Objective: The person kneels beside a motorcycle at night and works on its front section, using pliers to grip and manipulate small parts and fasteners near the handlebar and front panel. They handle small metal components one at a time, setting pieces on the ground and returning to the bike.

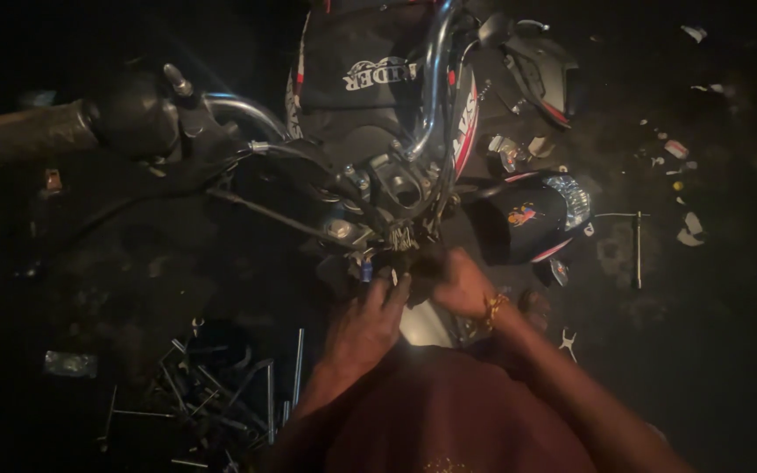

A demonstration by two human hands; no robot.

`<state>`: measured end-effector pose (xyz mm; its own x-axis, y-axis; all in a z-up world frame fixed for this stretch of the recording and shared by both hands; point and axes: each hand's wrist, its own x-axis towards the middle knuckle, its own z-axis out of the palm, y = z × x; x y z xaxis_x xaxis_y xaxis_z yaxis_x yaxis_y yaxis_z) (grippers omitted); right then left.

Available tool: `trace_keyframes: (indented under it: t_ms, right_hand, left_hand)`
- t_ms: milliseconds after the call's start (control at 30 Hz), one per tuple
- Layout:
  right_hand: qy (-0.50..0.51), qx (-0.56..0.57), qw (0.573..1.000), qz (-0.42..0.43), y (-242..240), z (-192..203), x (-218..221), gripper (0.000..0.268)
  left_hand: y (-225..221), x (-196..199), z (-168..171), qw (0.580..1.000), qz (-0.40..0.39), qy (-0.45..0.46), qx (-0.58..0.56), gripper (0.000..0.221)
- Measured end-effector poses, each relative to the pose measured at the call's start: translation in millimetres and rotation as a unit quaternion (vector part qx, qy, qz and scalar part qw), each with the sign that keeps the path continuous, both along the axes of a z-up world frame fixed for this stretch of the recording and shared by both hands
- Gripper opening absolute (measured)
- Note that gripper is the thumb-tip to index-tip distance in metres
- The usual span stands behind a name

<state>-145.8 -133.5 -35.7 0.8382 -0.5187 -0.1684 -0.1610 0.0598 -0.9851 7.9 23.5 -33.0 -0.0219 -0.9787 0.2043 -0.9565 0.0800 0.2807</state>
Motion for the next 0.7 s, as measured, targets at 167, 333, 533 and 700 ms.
trace_keyframes:
  t_ms: [167,333,533,700]
  right_hand:
    - [-0.109,-0.111,0.987,-0.028,15.1,-52.9,-16.9,0.062]
    - [-0.029,-0.089,0.995,-0.031,21.6,-10.6,-11.8,0.041]
    - [-0.116,0.036,0.992,-0.040,23.3,-48.5,-14.6,0.047]
    - [-0.089,-0.003,0.994,-0.070,28.4,5.6,-12.9,0.048]
  left_hand:
    - [-12.1,1.0,10.3,0.984,0.019,0.042,0.173,0.046]
    - [-14.9,-0.7,17.5,0.983,0.034,0.077,0.161,0.039]
    - [-32.1,-13.8,33.4,0.975,0.082,0.199,0.056,0.029]
    - [-34.0,-16.9,28.7,0.967,0.137,0.143,0.162,0.019]
